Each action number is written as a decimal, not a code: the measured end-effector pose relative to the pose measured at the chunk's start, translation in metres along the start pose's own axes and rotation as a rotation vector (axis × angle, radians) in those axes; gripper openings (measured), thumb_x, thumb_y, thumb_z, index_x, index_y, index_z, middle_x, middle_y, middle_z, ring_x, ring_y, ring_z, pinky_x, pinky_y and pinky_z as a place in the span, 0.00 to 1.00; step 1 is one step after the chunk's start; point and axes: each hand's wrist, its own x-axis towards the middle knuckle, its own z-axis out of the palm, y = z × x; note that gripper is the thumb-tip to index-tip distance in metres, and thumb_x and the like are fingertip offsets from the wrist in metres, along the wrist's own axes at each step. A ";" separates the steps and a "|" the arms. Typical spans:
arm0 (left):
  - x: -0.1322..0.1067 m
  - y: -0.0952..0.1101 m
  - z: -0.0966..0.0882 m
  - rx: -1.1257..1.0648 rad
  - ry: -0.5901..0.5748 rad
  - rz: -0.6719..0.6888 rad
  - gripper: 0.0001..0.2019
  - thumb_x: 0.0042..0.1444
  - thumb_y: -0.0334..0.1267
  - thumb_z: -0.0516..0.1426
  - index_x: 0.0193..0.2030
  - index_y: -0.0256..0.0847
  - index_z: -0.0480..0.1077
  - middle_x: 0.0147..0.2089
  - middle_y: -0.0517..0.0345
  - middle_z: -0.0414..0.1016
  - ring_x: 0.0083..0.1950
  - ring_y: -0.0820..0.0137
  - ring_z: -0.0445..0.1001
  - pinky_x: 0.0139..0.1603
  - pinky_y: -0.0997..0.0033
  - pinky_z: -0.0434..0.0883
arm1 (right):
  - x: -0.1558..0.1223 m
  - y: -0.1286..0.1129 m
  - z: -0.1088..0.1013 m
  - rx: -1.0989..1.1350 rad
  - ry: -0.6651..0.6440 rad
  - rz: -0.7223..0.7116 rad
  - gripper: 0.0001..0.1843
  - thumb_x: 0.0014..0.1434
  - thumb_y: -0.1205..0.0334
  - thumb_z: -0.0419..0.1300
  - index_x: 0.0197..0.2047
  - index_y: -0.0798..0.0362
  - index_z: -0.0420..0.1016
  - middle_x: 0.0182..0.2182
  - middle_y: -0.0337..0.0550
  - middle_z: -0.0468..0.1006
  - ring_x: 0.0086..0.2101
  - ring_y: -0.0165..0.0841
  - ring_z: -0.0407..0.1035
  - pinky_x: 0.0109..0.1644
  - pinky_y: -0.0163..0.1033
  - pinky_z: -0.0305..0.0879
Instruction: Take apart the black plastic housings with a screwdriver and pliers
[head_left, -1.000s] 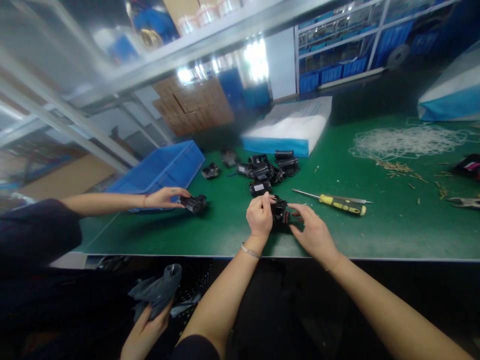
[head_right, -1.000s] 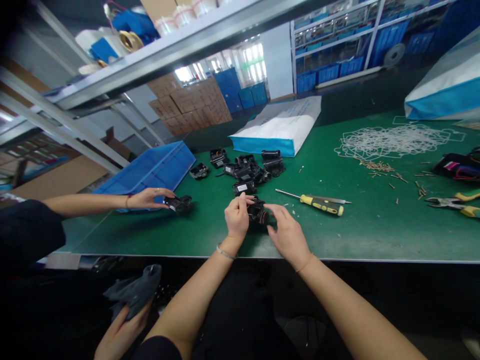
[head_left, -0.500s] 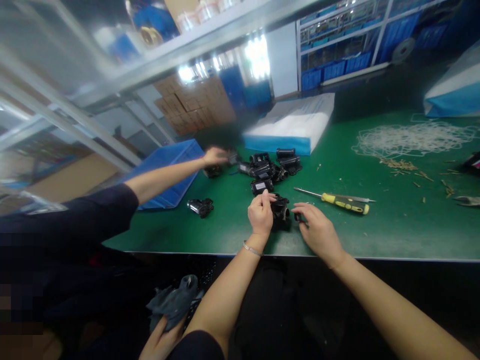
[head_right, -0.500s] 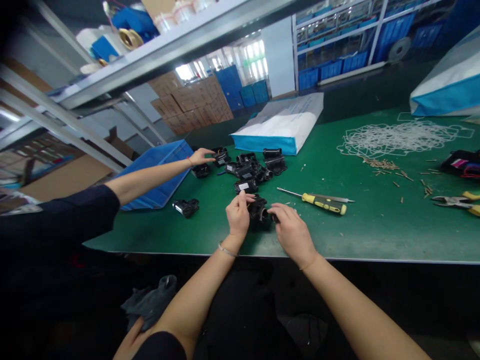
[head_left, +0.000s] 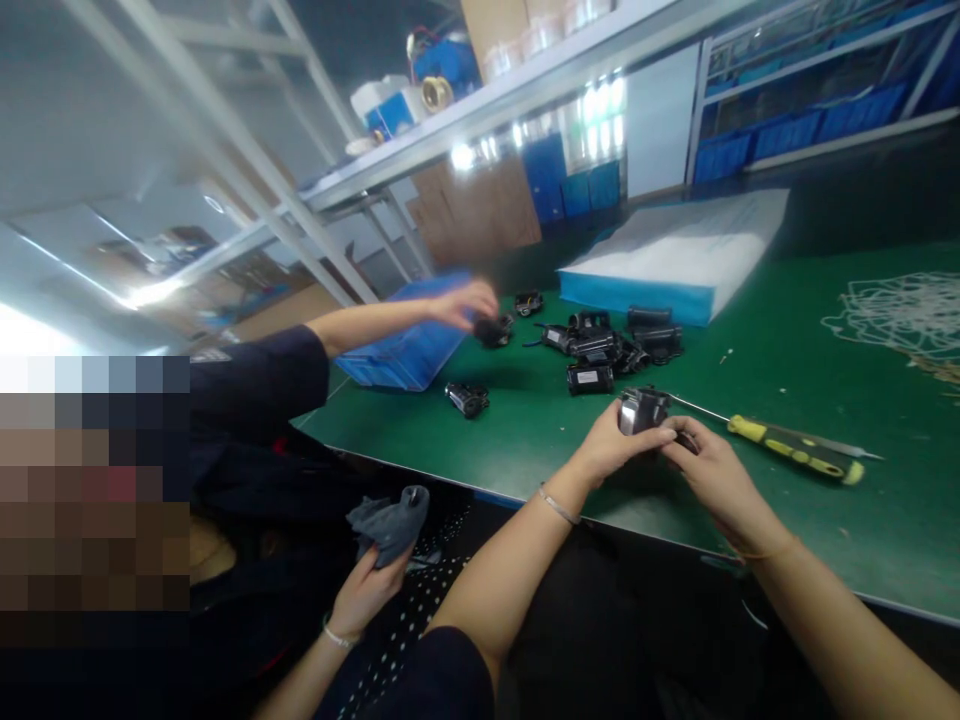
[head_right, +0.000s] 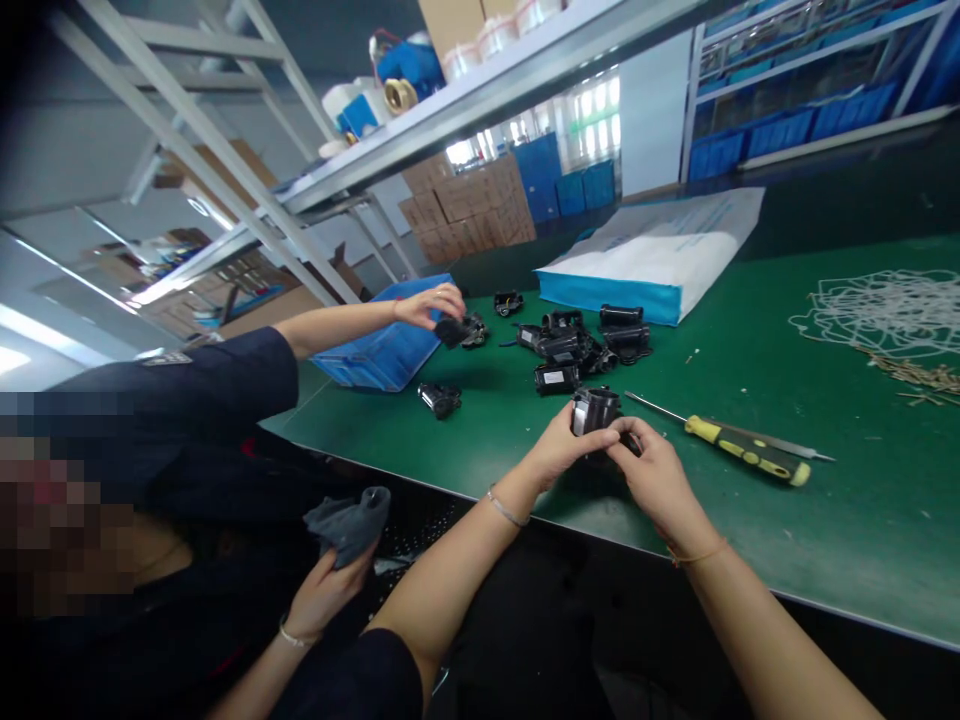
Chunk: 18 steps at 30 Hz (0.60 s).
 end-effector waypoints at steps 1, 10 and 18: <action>0.000 0.000 -0.002 -0.037 0.032 -0.023 0.30 0.38 0.47 0.70 0.49 0.38 0.71 0.43 0.55 0.76 0.40 0.69 0.73 0.42 0.71 0.69 | -0.001 -0.002 -0.002 0.020 -0.027 0.000 0.15 0.46 0.57 0.70 0.37 0.52 0.74 0.32 0.38 0.73 0.28 0.27 0.60 0.27 0.31 0.59; 0.003 -0.006 -0.014 -0.570 0.049 -0.059 0.22 0.44 0.45 0.67 0.46 0.42 0.72 0.43 0.57 0.79 0.42 0.65 0.77 0.43 0.66 0.72 | -0.020 -0.001 0.008 0.357 -0.130 0.289 0.21 0.55 0.45 0.62 0.40 0.55 0.79 0.37 0.50 0.78 0.23 0.27 0.58 0.18 0.31 0.51; 0.001 -0.009 -0.022 -0.551 0.016 -0.074 0.22 0.39 0.42 0.69 0.41 0.41 0.71 0.37 0.59 0.79 0.35 0.69 0.76 0.42 0.66 0.72 | -0.016 -0.002 0.015 0.370 -0.171 0.266 0.20 0.50 0.48 0.67 0.39 0.56 0.79 0.36 0.47 0.76 0.24 0.25 0.59 0.19 0.29 0.49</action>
